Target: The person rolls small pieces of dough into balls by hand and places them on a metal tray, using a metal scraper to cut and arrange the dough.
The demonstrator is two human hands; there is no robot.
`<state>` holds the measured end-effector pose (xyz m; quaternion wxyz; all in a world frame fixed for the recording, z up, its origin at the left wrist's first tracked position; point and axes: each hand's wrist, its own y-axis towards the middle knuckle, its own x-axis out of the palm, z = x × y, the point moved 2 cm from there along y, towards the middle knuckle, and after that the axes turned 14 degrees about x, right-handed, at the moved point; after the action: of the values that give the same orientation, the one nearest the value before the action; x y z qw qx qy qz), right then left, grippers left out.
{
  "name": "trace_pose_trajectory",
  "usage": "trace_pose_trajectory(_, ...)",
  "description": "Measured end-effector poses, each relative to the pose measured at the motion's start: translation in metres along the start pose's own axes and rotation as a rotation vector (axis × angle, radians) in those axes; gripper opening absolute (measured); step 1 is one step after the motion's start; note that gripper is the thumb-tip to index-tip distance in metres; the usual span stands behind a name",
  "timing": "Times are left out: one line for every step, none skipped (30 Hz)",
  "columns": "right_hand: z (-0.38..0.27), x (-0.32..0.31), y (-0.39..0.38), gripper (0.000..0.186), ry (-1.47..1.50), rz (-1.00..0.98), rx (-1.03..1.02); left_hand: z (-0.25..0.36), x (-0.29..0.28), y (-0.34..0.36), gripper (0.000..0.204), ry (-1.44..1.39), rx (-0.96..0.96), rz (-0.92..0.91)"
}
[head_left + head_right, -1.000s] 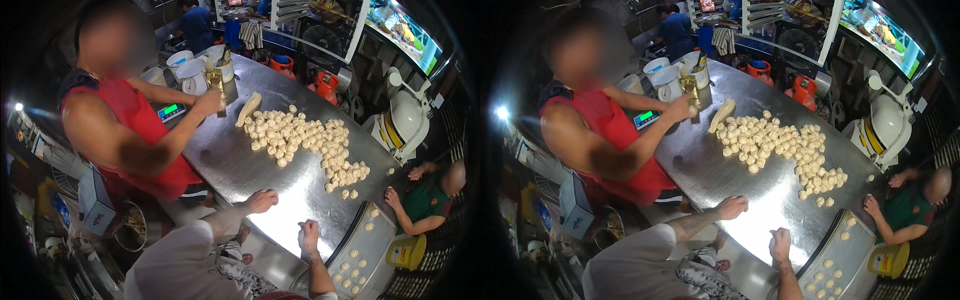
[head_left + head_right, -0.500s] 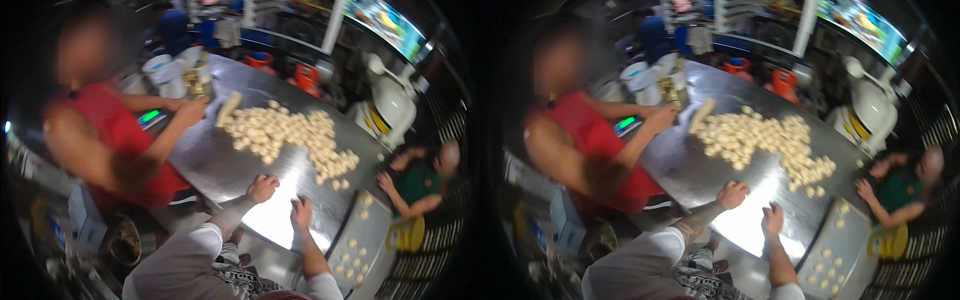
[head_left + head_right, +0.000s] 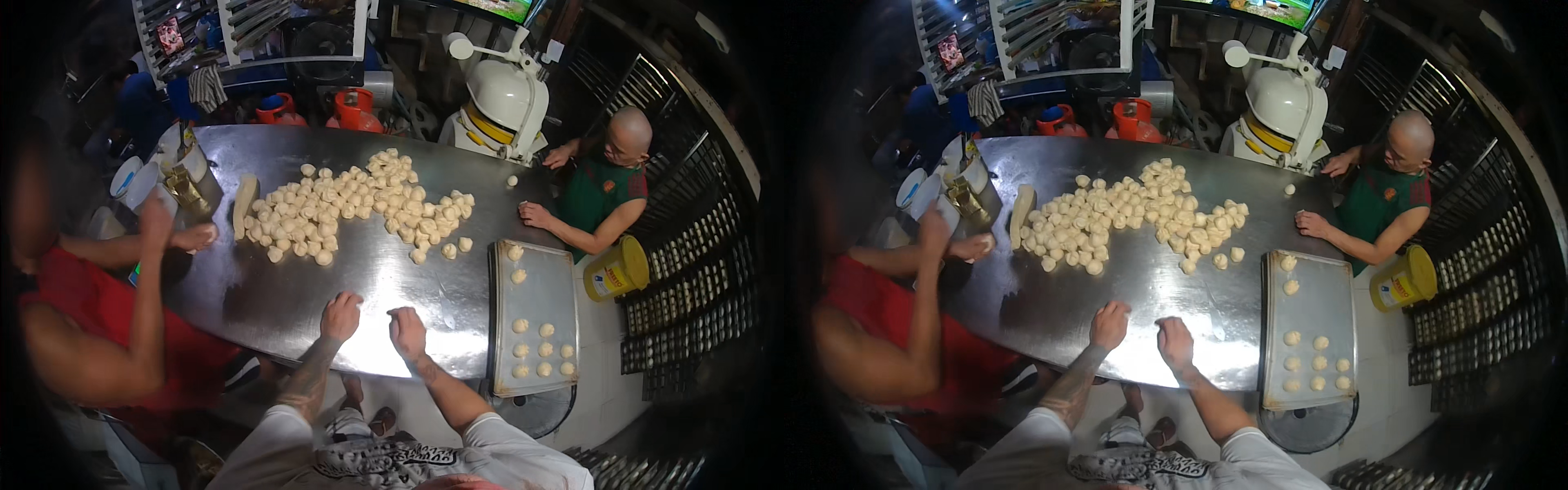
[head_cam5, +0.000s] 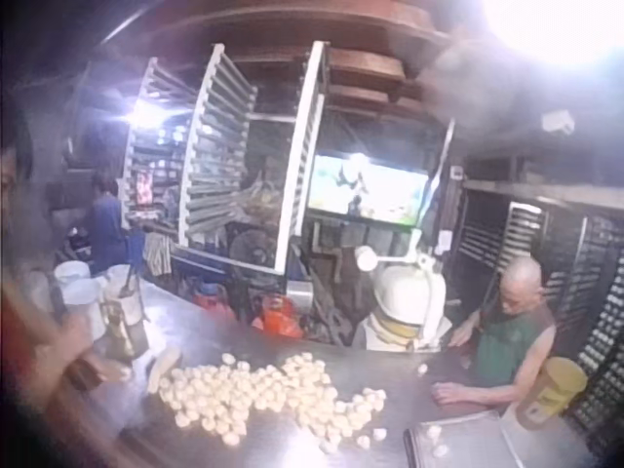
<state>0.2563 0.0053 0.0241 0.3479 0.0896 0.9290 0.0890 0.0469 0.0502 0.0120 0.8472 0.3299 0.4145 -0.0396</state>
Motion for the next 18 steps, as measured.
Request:
trace_pose_trajectory(0.004, -0.003, -0.019, 0.023, 0.012, -0.048, -0.042, -0.006, 0.004, -0.038, 0.015, -0.098, -0.039, -0.045)
trace_pose_trajectory(0.025, -0.009, -0.040, 0.027, 0.072, -0.090, -0.098, -0.012, 0.002, -0.060, 0.015, -0.194, -0.053, -0.084)
trace_pose_trajectory(0.050, -0.021, -0.048, 0.030, 0.131, -0.136, -0.155, -0.011, -0.007, -0.075, 0.012, -0.258, -0.099, -0.160)
trace_pose_trajectory(0.053, -0.030, -0.038, 0.031, 0.126, -0.217, -0.192, -0.031, -0.012, -0.085, 0.011, -0.126, 0.008, -0.182)
trace_pose_trajectory(0.058, -0.034, -0.031, 0.033, 0.124, -0.306, -0.220, -0.049, -0.016, -0.103, 0.011, 0.005, 0.101, -0.223)
trace_pose_trajectory(0.059, -0.040, -0.018, 0.032, 0.022, -0.284, -0.192, -0.045, -0.020, -0.087, 0.011, 0.056, 0.215, -0.219)
trace_pose_trajectory(0.046, -0.040, 0.002, 0.031, -0.073, -0.276, -0.179, -0.035, -0.019, -0.046, 0.010, 0.118, 0.313, -0.218)
trace_pose_trajectory(0.030, -0.029, 0.019, 0.029, -0.109, -0.166, -0.177, -0.031, -0.015, -0.018, 0.010, 0.074, 0.242, -0.163)
trace_pose_trajectory(0.018, -0.016, 0.022, 0.028, -0.146, -0.063, -0.163, -0.021, -0.007, -0.002, 0.016, 0.130, 0.154, -0.123)
trace_pose_trajectory(0.003, -0.003, 0.007, 0.025, -0.083, -0.056, -0.090, -0.014, 0.003, -0.012, 0.018, 0.135, 0.088, -0.131)
trace_pose_trajectory(-0.010, 0.003, 0.004, 0.023, -0.038, -0.022, -0.020, -0.016, 0.004, -0.015, 0.020, 0.132, 0.051, -0.120)
trace_pose_trajectory(0.000, 0.005, -0.012, 0.018, 0.039, -0.028, -0.053, -0.014, 0.001, -0.035, 0.021, 0.042, 0.019, -0.112)
trace_pose_trajectory(0.004, -0.007, -0.030, 0.015, 0.047, -0.098, -0.073, -0.006, 0.002, -0.058, 0.023, -0.050, -0.007, -0.103)
trace_pose_trajectory(0.021, -0.019, -0.040, 0.015, -0.011, -0.132, -0.187, -0.004, 0.003, -0.078, 0.023, -0.093, -0.051, -0.143)
trace_pose_trajectory(0.046, -0.028, -0.043, 0.016, 0.126, -0.120, -0.225, -0.010, -0.008, -0.072, 0.023, -0.080, -0.046, -0.122)
trace_pose_trajectory(0.044, -0.036, -0.034, 0.018, 0.051, -0.212, -0.196, -0.017, -0.017, -0.078, 0.022, -0.115, -0.030, -0.168)
trace_pose_trajectory(0.041, -0.044, -0.027, 0.019, -0.027, -0.300, -0.164, -0.023, -0.022, -0.080, 0.022, -0.153, -0.012, -0.217)
trace_pose_trajectory(0.038, -0.049, -0.007, 0.022, -0.123, -0.287, -0.217, -0.013, -0.030, -0.045, 0.018, -0.111, 0.085, -0.115)
